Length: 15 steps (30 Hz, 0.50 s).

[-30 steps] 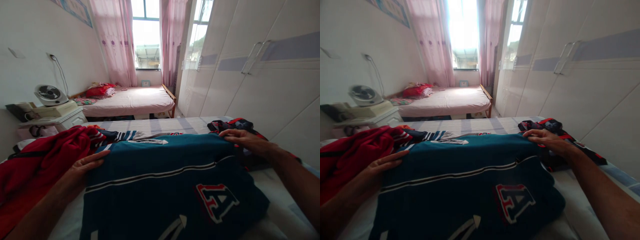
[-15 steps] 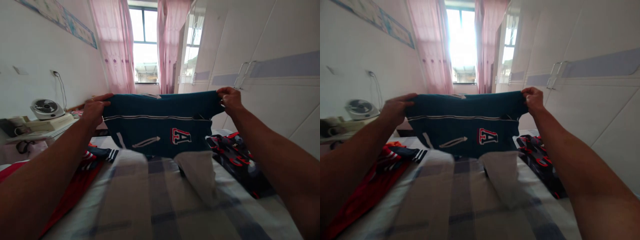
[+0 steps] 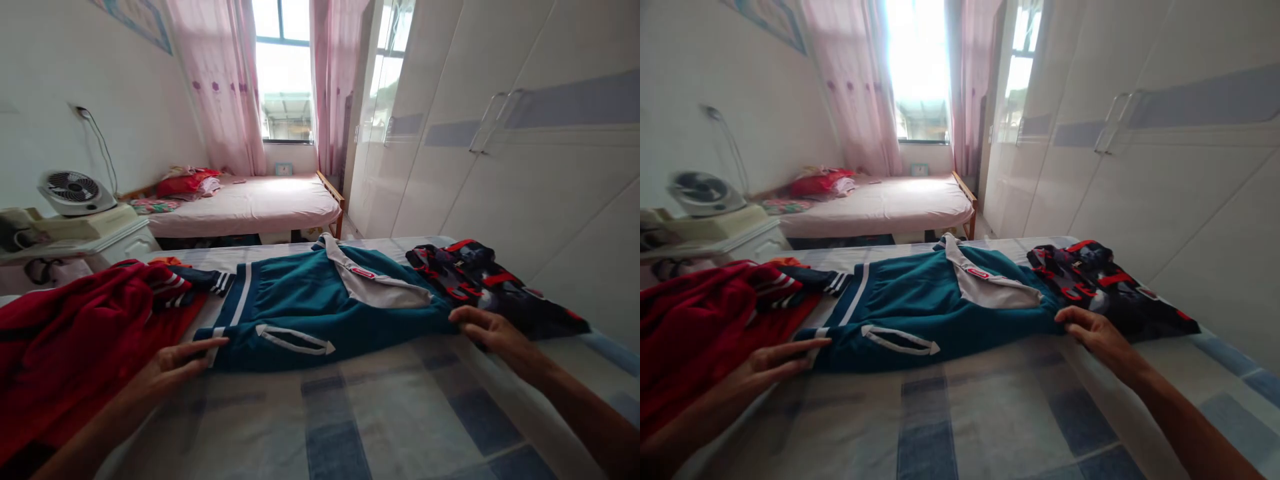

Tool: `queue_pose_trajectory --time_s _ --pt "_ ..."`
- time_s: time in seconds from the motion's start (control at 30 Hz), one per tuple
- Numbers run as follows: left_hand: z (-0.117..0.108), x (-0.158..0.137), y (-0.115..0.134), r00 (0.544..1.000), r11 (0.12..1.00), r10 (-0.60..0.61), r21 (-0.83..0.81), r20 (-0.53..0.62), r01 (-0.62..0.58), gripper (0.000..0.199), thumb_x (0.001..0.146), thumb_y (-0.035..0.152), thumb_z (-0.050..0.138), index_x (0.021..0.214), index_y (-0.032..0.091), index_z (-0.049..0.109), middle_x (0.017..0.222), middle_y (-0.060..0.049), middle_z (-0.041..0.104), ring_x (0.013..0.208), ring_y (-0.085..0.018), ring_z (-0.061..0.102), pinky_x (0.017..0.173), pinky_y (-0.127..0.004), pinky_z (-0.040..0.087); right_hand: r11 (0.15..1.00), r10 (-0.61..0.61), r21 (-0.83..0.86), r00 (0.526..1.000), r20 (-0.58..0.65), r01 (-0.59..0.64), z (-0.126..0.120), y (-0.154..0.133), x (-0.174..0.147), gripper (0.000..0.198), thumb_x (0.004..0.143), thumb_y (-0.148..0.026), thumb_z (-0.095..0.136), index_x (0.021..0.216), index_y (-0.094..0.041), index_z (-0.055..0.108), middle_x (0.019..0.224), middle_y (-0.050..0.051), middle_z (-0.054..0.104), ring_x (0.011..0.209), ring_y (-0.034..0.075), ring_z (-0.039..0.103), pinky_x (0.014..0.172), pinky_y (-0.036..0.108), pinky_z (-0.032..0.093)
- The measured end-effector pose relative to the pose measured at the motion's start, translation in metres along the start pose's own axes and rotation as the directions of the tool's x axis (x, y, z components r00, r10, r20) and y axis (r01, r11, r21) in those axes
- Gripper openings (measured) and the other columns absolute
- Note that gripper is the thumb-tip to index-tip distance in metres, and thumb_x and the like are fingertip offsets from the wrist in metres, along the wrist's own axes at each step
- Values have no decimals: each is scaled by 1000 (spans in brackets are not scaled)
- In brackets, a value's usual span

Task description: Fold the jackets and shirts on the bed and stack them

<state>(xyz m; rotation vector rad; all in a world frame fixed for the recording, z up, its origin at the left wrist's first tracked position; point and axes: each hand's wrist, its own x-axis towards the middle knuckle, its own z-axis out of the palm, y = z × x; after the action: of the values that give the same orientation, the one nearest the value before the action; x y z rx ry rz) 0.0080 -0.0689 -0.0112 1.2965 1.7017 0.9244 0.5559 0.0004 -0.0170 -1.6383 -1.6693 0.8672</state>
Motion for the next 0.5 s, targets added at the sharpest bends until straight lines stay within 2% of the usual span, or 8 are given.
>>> queue_pose_trajectory --time_s 0.1,0.17,0.27,0.33,0.37,0.43,0.5 --pt "7 -2 -2 999 993 5 -122 52 1 57 65 51 70 119 34 62 118 0 67 109 -28 60 86 -36 54 995 -76 -60 997 -29 74 12 -1 -1 34 75 -45 58 101 -24 63 91 3 67 79 19 62 67 28 47" --pt "10 5 4 998 985 34 -167 -45 -41 61 67 48 70 124 28 59 117 -3 67 109 -26 60 86 -32 53 980 -147 -148 984 -97 132 15 -12 5 34 75 -46 58 99 -24 63 97 4 67 88 22 62 77 32 47" --pt "9 11 15 973 974 91 -186 -213 -131 62 70 46 69 127 27 55 108 -4 70 99 -23 64 78 -27 54 954 -237 -252 925 -298 163 10 -36 3 28 77 -44 53 91 -22 63 85 3 66 76 21 60 69 32 46" --pt "5 7 18 958 976 111 -152 -265 -155 64 72 45 67 131 29 51 102 -2 71 91 -20 66 71 -24 54 946 -260 -288 876 -407 147 5 -46 -6 25 79 -42 49 90 -23 61 79 3 65 65 19 57 59 31 43" --pt "3 4 17 958 981 111 -123 -263 -147 64 72 46 66 132 30 50 99 -1 71 88 -19 66 68 -23 53 942 -254 -313 870 -422 123 4 -47 -12 24 79 -41 48 90 -24 61 75 2 64 60 18 55 55 30 42" --pt "2 0 9 976 995 91 -29 -198 -99 62 71 47 65 128 27 54 99 -3 71 84 -20 66 64 -24 53 916 -215 -396 910 -354 62 7 -40 -22 23 79 -38 46 89 -24 61 67 1 63 53 17 53 54 31 41" --pt "3 -2 -2 988 988 80 141 -132 -61 55 68 45 63 118 22 62 98 -5 71 81 -22 66 62 -26 53 861 -174 -506 960 -221 40 16 -24 -29 23 77 -35 46 87 -24 63 64 1 62 55 19 57 57 33 43"
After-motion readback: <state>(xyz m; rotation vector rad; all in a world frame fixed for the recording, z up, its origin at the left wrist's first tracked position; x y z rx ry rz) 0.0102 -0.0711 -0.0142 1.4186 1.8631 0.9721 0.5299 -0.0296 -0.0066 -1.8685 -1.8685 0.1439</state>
